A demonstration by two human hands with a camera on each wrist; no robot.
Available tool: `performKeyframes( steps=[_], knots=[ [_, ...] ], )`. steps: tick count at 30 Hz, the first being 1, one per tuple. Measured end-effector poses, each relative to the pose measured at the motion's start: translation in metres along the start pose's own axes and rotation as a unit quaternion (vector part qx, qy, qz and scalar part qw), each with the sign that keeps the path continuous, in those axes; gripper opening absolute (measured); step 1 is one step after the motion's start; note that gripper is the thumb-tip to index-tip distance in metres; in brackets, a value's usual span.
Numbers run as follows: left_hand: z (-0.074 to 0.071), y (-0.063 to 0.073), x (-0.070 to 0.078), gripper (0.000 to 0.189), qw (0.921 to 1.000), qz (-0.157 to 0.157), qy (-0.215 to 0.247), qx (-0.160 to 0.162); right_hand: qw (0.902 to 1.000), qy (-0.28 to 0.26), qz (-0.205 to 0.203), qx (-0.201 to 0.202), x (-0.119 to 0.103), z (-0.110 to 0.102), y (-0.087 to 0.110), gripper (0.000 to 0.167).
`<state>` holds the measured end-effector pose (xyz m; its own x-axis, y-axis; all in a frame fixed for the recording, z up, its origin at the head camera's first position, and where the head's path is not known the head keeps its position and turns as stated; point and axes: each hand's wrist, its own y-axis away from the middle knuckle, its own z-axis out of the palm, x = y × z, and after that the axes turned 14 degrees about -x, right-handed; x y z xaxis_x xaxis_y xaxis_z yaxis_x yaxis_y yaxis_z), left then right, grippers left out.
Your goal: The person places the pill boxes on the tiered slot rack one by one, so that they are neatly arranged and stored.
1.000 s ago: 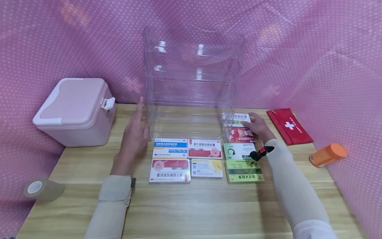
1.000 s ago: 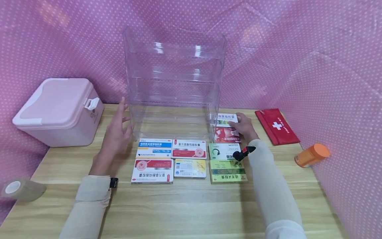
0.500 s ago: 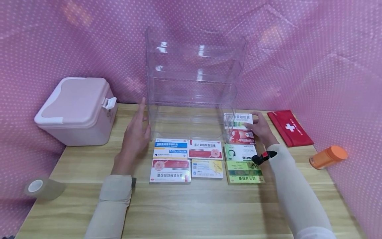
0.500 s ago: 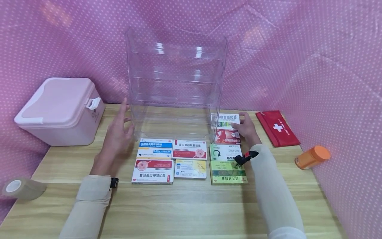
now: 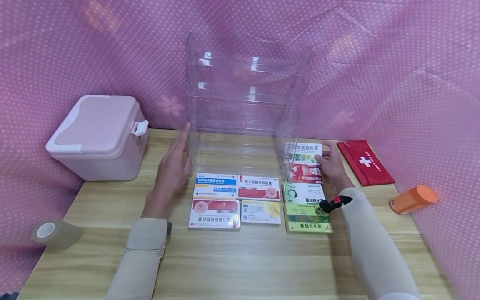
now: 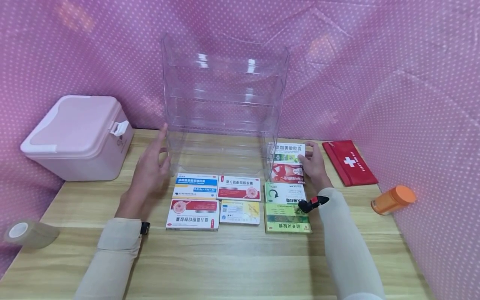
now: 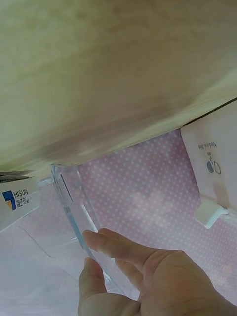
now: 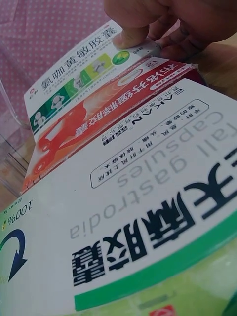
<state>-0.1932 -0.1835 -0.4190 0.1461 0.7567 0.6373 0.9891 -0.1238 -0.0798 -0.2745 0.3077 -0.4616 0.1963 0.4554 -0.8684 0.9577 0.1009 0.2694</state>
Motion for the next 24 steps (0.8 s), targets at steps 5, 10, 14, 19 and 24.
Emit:
performKeyframes(
  steps=[5,10,14,19,24],
  knots=[
    [-0.001,0.000,0.001,0.107,1.0000,-0.001,0.000,-0.002,0.9999,-0.014,-0.009,0.001,0.002,-0.002,0.004,0.060],
    [0.000,0.000,0.002,0.105,1.0000,0.002,-0.007,-0.004,0.9997,-0.016,-0.012,0.011,0.001,-0.002,0.008,0.059],
    [0.000,0.001,0.002,0.103,0.9999,0.001,-0.011,-0.007,0.9994,-0.003,-0.017,0.029,0.002,-0.002,0.010,0.059],
    [0.001,0.002,0.000,0.099,0.9999,0.011,-0.011,-0.003,0.9982,-0.009,-0.043,0.042,0.005,-0.006,0.010,0.056],
    [0.001,0.003,0.000,0.099,0.9998,0.014,-0.010,-0.003,0.9963,-0.020,-0.061,0.057,0.006,-0.010,0.012,0.052]
  ],
)
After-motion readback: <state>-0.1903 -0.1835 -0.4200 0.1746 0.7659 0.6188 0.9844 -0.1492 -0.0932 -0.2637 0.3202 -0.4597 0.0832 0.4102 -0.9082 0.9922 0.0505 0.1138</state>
